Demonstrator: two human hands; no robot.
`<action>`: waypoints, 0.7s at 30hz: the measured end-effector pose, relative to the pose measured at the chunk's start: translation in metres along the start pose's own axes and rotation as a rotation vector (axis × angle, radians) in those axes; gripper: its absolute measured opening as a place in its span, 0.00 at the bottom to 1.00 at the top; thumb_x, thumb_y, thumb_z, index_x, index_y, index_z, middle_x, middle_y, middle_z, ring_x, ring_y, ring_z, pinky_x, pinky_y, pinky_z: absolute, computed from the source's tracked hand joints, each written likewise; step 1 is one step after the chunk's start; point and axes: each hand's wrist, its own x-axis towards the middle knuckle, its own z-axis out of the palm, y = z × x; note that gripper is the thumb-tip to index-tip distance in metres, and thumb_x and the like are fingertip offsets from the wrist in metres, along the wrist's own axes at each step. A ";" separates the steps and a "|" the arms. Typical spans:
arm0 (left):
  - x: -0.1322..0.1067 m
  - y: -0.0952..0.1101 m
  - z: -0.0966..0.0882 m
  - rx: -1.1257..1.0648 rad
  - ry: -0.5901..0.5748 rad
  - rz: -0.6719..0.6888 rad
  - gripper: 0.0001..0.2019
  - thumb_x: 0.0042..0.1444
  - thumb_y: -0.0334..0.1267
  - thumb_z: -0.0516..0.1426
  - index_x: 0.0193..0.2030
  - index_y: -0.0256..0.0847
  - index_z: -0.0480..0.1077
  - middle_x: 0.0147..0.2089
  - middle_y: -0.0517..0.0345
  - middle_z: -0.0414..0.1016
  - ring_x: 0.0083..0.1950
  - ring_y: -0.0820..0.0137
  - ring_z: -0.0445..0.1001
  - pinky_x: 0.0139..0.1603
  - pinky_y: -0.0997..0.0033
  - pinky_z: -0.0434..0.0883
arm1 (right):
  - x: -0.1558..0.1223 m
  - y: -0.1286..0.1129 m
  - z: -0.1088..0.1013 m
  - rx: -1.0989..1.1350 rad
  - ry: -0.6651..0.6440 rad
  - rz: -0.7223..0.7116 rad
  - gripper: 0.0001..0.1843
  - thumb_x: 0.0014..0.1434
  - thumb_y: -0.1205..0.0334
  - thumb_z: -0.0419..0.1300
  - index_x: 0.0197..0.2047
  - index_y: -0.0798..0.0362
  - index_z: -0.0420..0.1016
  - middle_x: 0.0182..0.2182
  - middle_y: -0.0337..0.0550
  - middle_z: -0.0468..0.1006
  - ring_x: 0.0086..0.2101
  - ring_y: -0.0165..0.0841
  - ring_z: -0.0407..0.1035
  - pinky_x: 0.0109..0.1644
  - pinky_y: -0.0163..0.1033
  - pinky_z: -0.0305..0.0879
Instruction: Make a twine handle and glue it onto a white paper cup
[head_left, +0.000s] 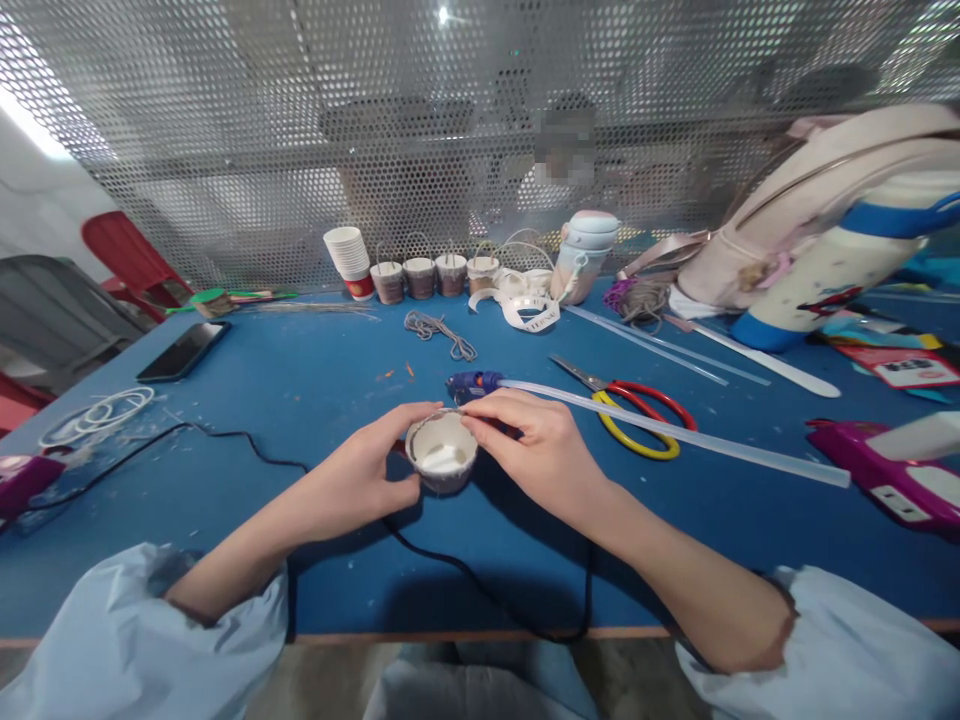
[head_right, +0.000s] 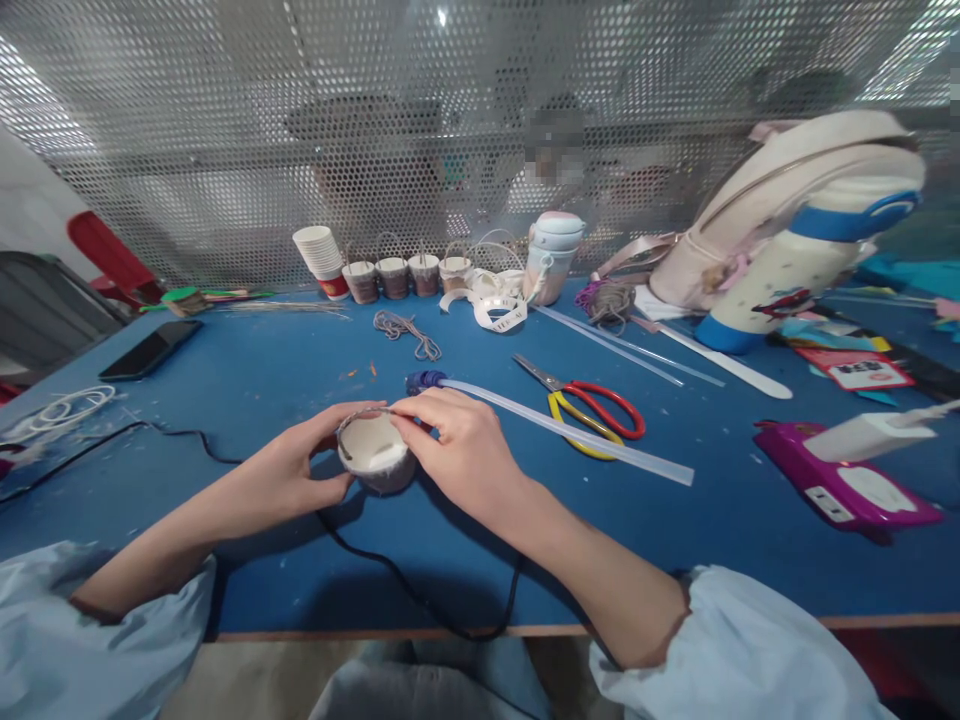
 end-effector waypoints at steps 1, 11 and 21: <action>0.000 0.000 0.000 0.003 -0.002 -0.003 0.32 0.48 0.27 0.54 0.62 0.44 0.58 0.62 0.52 0.65 0.59 0.64 0.67 0.62 0.59 0.63 | 0.000 0.000 0.000 0.004 -0.001 0.001 0.08 0.59 0.71 0.59 0.37 0.54 0.80 0.32 0.43 0.81 0.34 0.33 0.74 0.40 0.37 0.69; 0.002 0.007 -0.002 -0.013 -0.026 -0.001 0.32 0.47 0.26 0.53 0.62 0.43 0.60 0.64 0.53 0.65 0.59 0.64 0.68 0.61 0.62 0.64 | 0.000 0.001 0.003 0.072 -0.001 -0.062 0.09 0.60 0.71 0.58 0.40 0.54 0.79 0.34 0.43 0.81 0.35 0.31 0.74 0.41 0.35 0.69; 0.003 0.005 -0.004 0.028 -0.043 0.030 0.32 0.49 0.27 0.54 0.64 0.45 0.58 0.65 0.52 0.63 0.60 0.63 0.68 0.62 0.59 0.64 | -0.001 0.002 0.001 0.062 -0.013 -0.056 0.08 0.61 0.70 0.58 0.39 0.56 0.79 0.35 0.45 0.81 0.35 0.32 0.74 0.41 0.36 0.69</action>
